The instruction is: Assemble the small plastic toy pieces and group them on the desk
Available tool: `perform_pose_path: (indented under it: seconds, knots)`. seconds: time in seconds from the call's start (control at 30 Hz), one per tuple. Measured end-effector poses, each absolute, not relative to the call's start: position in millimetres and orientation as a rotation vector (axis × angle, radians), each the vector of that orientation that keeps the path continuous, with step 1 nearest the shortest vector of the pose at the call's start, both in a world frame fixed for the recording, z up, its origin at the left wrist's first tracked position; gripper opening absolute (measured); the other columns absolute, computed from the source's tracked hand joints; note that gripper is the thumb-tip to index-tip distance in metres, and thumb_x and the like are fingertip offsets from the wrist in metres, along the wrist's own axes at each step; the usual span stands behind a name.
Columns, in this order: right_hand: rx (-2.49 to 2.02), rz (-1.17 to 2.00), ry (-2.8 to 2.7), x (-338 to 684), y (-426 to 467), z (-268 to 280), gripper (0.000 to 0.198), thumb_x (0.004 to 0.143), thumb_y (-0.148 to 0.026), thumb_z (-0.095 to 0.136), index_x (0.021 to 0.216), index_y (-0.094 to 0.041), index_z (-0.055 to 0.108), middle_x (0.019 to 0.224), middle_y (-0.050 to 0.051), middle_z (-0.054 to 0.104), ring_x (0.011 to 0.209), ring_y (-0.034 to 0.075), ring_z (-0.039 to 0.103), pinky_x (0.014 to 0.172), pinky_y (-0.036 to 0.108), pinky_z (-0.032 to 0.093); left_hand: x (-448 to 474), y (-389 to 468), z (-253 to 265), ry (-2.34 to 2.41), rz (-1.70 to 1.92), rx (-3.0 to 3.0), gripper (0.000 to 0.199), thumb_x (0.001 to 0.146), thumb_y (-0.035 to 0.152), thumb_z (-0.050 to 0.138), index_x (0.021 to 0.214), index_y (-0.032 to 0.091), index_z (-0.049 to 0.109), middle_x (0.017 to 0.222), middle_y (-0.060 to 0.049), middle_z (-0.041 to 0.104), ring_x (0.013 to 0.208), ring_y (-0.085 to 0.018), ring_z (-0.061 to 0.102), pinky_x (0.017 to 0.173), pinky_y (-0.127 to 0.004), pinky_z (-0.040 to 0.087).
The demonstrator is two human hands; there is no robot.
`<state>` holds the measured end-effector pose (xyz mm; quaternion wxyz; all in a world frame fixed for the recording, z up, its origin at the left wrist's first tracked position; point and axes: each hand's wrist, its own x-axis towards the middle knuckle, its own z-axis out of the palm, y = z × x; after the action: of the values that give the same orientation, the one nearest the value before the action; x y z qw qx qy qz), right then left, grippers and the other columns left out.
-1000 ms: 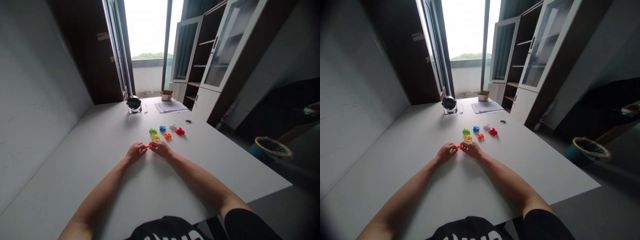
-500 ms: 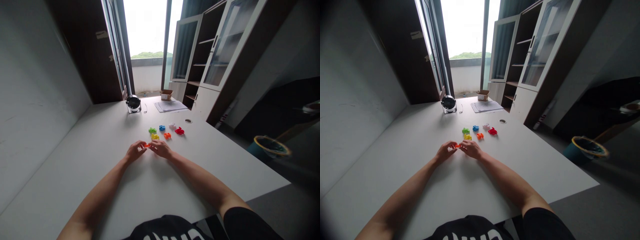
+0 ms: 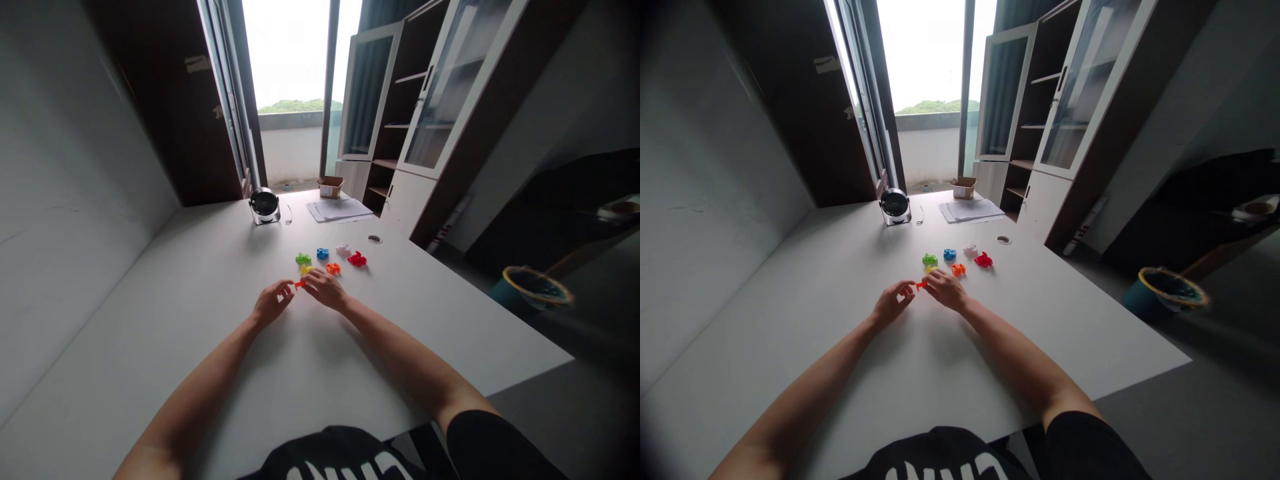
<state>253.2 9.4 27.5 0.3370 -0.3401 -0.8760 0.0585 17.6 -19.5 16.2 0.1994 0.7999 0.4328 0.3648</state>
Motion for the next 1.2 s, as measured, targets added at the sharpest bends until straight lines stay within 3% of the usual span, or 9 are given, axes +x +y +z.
perform_pose_path:
  seconds: [0.17,0.53,0.7,0.87,1.0,1.2]
  knots:
    - [-1.092,0.346,-2.019,301,40,53,0.022,0.097,-0.039,0.058,0.099,-0.020,0.071,0.093,0.007,0.069,0.077,0.018,0.061,0.073,0.030,0.047,15,-17,12,1.192,0.954,2.275,0.027,0.092,0.024,0.056,0.119,0.025,0.064,0.091,0.000,0.072,0.076,-0.012,0.066,0.078,-0.026,0.053]
    - [-1.303,0.933,-1.906,401,53,15,0.041,0.081,-0.053,0.068,0.098,-0.016,0.074,0.084,0.006,0.069,0.071,0.017,0.062,0.064,0.028,0.049,16,-17,15,1.210,0.864,2.345,0.024,0.094,0.022,0.051,0.111,0.024,0.068,0.093,-0.002,0.072,0.073,-0.013,0.063,0.072,-0.025,0.050]
    - [-1.355,0.893,-1.959,395,58,5,0.039,0.081,-0.049,0.066,0.101,-0.016,0.075,0.077,0.005,0.065,0.065,0.015,0.056,0.060,0.029,0.045,17,-16,15,1.192,0.844,2.338,0.022,0.093,0.020,0.052,0.107,0.023,0.069,0.095,-0.002,0.071,0.075,-0.013,0.063,0.070,-0.023,0.049]
    - [-1.318,0.777,-2.005,391,61,-2,0.031,0.079,-0.040,0.064,0.097,-0.017,0.075,0.086,0.008,0.068,0.076,0.020,0.060,0.069,0.033,0.049,16,-14,12,1.194,0.835,2.347,0.022,0.093,0.020,0.051,0.106,0.024,0.069,0.092,-0.002,0.070,0.075,-0.013,0.062,0.070,-0.024,0.048]
    - [-1.381,0.681,-1.937,389,63,-10,0.029,0.079,-0.041,0.064,0.099,-0.021,0.068,0.086,0.004,0.068,0.074,0.018,0.060,0.069,0.031,0.050,14,-13,11,1.192,0.822,2.367,0.022,0.093,0.021,0.052,0.106,0.024,0.069,0.092,-0.002,0.069,0.075,-0.014,0.062,0.073,-0.025,0.048]
    - [-1.515,0.455,-1.931,383,62,-13,0.021,0.079,-0.042,0.063,0.086,-0.022,0.059,0.079,0.001,0.066,0.068,0.015,0.058,0.063,0.027,0.046,14,-15,13,1.201,0.803,2.372,0.023,0.092,0.020,0.052,0.106,0.024,0.069,0.093,-0.002,0.070,0.075,-0.014,0.061,0.072,-0.025,0.047]
